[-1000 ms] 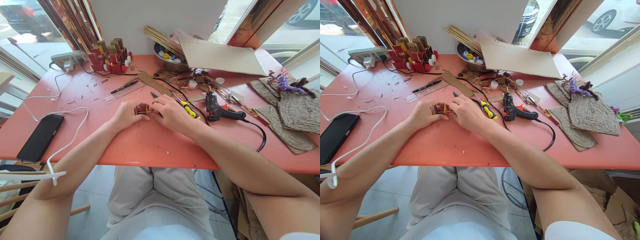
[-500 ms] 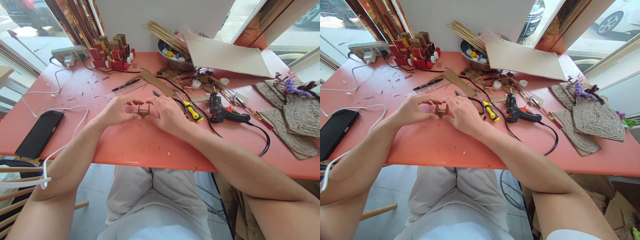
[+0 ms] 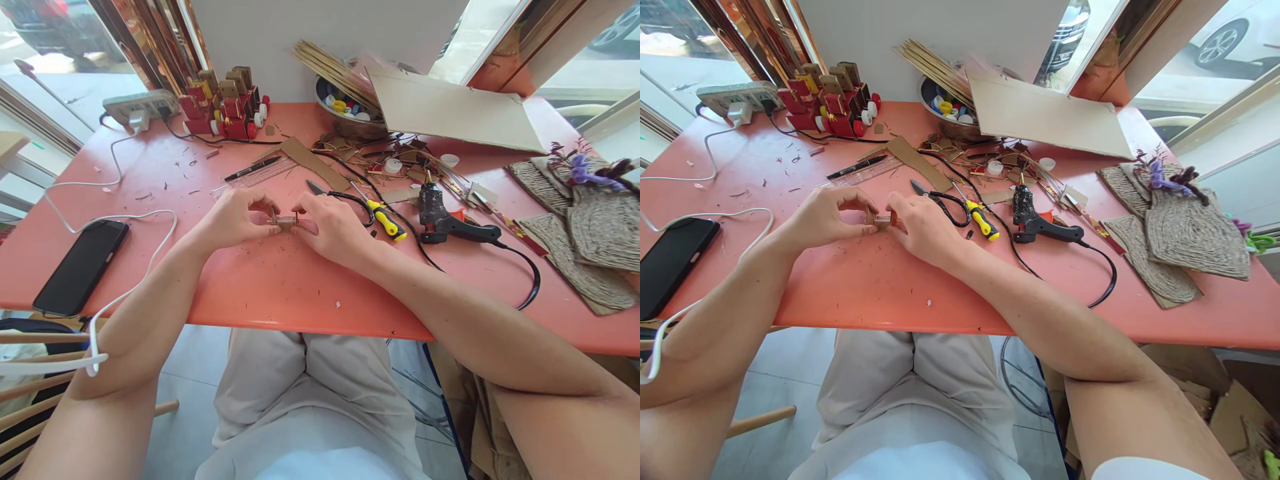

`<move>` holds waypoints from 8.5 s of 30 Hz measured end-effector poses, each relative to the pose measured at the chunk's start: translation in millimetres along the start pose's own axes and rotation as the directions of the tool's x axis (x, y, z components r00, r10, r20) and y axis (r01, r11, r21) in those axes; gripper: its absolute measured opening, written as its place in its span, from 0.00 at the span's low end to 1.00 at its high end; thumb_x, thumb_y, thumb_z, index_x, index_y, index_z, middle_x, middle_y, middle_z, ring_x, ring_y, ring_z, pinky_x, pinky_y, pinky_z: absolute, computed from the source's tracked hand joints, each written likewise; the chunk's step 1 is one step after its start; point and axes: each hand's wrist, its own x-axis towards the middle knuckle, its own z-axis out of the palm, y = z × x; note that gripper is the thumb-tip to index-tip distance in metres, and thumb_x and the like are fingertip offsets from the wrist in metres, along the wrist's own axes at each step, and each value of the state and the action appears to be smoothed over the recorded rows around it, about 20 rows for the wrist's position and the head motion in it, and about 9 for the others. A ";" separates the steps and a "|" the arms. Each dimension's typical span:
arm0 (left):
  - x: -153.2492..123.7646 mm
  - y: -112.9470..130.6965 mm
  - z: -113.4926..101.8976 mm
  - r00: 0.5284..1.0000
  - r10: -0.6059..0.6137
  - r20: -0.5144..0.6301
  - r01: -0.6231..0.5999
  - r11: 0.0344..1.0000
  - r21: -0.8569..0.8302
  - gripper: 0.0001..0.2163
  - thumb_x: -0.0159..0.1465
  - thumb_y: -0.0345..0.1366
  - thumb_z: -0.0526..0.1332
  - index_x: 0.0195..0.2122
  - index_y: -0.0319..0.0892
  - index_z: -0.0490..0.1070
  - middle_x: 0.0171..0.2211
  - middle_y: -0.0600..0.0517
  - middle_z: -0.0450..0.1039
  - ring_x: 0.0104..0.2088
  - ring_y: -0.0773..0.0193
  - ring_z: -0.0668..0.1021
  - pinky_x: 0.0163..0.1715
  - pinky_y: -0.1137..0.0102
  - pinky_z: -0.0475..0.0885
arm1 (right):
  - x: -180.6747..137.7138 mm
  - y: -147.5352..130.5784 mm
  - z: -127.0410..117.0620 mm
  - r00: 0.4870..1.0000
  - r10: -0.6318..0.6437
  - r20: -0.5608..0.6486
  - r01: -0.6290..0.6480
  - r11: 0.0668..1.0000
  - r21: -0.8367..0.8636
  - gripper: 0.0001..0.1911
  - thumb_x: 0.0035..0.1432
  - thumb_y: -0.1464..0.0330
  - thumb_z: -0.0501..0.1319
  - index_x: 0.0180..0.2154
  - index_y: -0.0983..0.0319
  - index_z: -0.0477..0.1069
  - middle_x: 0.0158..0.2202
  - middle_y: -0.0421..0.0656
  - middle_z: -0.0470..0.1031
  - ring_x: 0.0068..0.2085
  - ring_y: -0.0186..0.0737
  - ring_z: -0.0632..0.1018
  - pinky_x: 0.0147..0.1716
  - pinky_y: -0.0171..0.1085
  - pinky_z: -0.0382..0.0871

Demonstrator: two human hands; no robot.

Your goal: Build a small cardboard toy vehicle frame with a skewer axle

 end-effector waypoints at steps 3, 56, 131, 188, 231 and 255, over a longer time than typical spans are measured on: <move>0.1 -0.3 -0.3 1.000 -0.002 0.006 0.002 1.000 -0.013 0.11 0.52 0.41 0.70 0.35 0.43 0.80 0.34 0.50 0.84 0.37 0.58 0.84 0.47 0.62 0.81 | 0.1 -0.2 -1.9 1.000 0.012 0.001 -0.012 1.000 0.011 0.07 0.63 0.71 0.61 0.44 0.60 0.70 0.42 0.49 0.82 0.45 0.50 0.80 0.43 0.41 0.65; 2.3 -4.9 -3.1 1.000 -0.031 0.000 0.031 0.999 -0.015 0.15 0.49 0.47 0.73 0.33 0.45 0.82 0.34 0.50 0.85 0.38 0.55 0.84 0.46 0.63 0.78 | -0.2 1.8 -21.9 0.999 0.051 -0.012 -0.051 0.999 -0.012 0.21 0.62 0.69 0.65 0.57 0.61 0.72 0.52 0.51 0.82 0.53 0.52 0.79 0.52 0.44 0.67; -5.2 11.1 14.8 0.966 -0.143 -0.216 -0.009 0.814 -0.581 0.28 0.49 0.54 0.80 0.47 0.45 0.82 0.38 0.49 0.83 0.42 0.54 0.86 0.49 0.58 0.82 | -10.5 -5.2 -41.0 0.902 0.431 -0.016 -0.374 0.799 0.471 0.34 0.50 0.33 0.64 0.34 0.55 0.59 0.31 0.39 0.72 0.29 0.37 0.71 0.28 0.37 0.64; -10.2 16.1 22.8 0.831 -0.057 -0.553 0.076 0.997 0.011 0.36 0.47 0.38 0.82 0.56 0.49 0.70 0.40 0.55 0.85 0.44 0.56 0.86 0.54 0.59 0.76 | -5.5 -43.7 -50.5 0.854 0.461 0.239 -0.243 0.763 -0.599 0.22 0.75 0.56 0.55 0.56 0.64 0.75 0.40 0.55 0.86 0.41 0.53 0.86 0.28 0.38 0.53; -1.3 22.6 28.6 0.967 -0.214 -0.138 0.064 0.726 -0.684 0.28 0.41 0.57 0.82 0.36 0.43 0.83 0.33 0.46 0.84 0.45 0.47 0.86 0.48 0.55 0.82 | -12.6 -17.3 -41.6 0.983 0.166 -0.077 -0.148 0.970 0.194 0.19 0.59 0.69 0.68 0.53 0.61 0.73 0.51 0.48 0.83 0.50 0.44 0.82 0.52 0.43 0.76; -1.5 17.4 22.1 0.917 -0.335 -0.217 0.056 0.647 -0.760 0.24 0.38 0.54 0.84 0.33 0.46 0.85 0.39 0.46 0.86 0.37 0.57 0.85 0.31 0.70 0.79 | -115.8 14.9 -118.9 0.708 0.540 -0.455 -0.705 0.571 -0.420 0.21 0.63 0.70 0.52 0.54 0.61 0.75 0.51 0.60 0.81 0.53 0.63 0.81 0.48 0.53 0.72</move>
